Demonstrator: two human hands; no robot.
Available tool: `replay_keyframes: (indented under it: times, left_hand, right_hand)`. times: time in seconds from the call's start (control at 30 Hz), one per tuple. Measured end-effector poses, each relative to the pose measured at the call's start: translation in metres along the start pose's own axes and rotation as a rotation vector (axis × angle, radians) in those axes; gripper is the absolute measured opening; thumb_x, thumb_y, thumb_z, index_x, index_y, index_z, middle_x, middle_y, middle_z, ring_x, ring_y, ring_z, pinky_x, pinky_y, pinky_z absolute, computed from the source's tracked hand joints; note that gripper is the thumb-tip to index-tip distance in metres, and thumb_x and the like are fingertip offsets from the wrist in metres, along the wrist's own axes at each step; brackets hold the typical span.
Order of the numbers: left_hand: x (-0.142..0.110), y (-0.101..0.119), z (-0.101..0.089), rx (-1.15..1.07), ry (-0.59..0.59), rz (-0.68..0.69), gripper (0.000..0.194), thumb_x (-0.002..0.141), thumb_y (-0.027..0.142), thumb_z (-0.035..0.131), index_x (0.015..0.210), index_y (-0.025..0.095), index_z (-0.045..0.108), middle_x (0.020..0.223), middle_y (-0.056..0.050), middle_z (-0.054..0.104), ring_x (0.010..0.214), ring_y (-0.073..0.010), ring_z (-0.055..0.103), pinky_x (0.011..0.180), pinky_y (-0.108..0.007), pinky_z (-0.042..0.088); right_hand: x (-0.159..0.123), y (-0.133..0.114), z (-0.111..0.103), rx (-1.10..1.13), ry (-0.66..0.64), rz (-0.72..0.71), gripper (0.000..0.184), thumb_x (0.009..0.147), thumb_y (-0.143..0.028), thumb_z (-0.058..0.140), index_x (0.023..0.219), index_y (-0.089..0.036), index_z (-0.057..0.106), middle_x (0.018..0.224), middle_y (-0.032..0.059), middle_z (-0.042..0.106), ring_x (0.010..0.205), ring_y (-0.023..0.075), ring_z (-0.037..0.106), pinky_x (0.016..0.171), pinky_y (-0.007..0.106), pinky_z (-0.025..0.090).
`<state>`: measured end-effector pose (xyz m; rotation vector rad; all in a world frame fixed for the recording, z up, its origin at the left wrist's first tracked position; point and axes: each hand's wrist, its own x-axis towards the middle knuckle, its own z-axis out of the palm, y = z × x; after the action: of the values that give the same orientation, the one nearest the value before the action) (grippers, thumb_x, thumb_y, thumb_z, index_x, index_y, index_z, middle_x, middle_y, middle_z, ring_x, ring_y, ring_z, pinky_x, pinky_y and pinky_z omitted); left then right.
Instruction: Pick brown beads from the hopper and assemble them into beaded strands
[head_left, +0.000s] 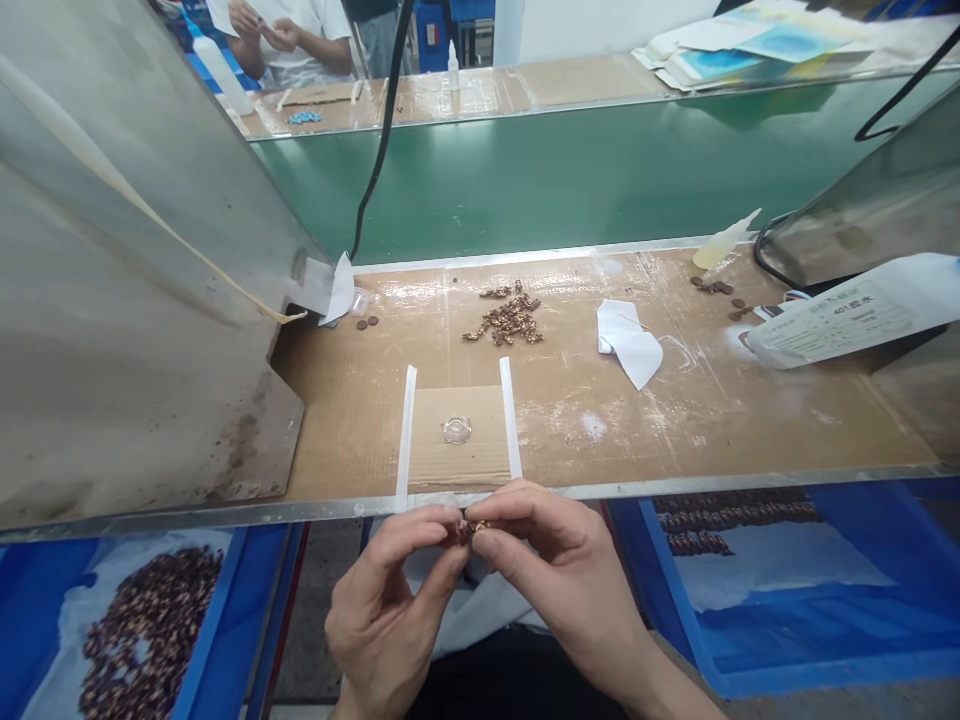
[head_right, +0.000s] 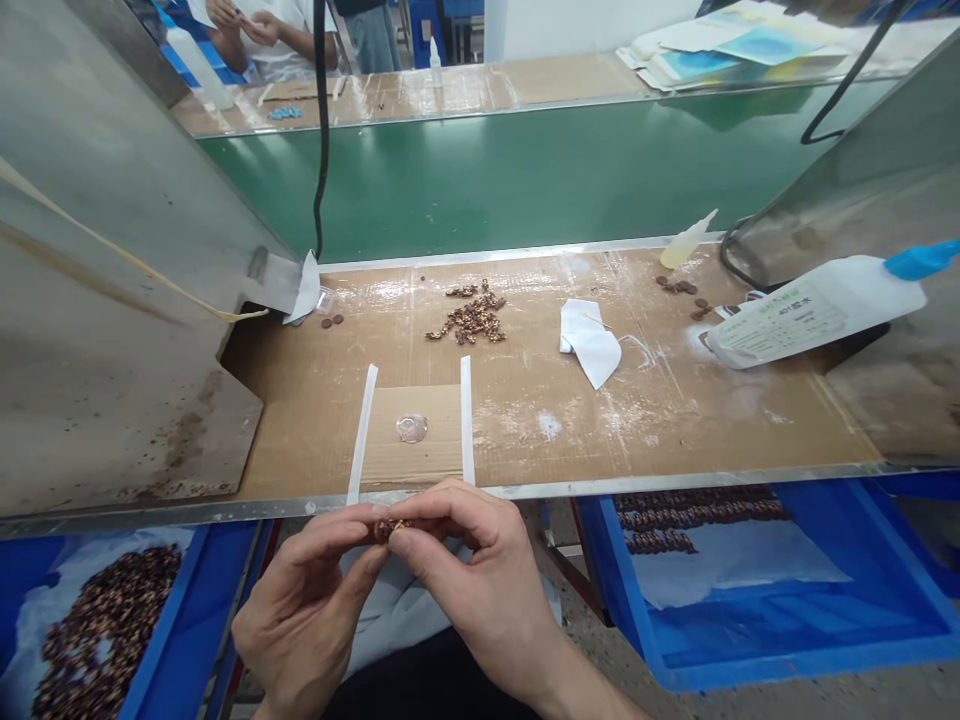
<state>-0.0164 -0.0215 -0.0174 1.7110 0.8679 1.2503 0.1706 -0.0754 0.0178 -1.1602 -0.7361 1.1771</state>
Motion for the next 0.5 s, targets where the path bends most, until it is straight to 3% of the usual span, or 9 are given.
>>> replay_keyframes:
  times: [0.23, 0.5]
  left_hand:
    - [0.004, 0.004, -0.007, 0.153, -0.174, 0.019, 0.02, 0.109, 0.008, 0.08, 0.117, 0.026, 0.085, 0.11, -0.006, 0.092, 0.101, -0.0232, 0.091, 0.089, -0.03, 0.074]
    - [0.021, 0.016, -0.006, 0.293, -0.322, 0.246, 0.03, 0.105, 0.001, 0.064, 0.121, 0.024, 0.074, 0.098, -0.003, 0.088, 0.081, -0.019, 0.087, 0.077, -0.026, 0.067]
  right_hand:
    - [0.002, -0.003, 0.0, -0.039, 0.007, -0.018, 0.006, 0.103, -0.028, 0.09, 0.104, -0.031, 0.095, 0.095, 0.0013, 0.085, 0.087, 0.0209, 0.078, 0.081, 0.033, 0.062]
    - [-0.001, -0.004, -0.003, -0.086, -0.034, -0.045, 0.008, 0.107, -0.029, 0.087, 0.105, -0.03, 0.094, 0.094, 0.0014, 0.085, 0.086, 0.0217, 0.077, 0.082, 0.034, 0.06]
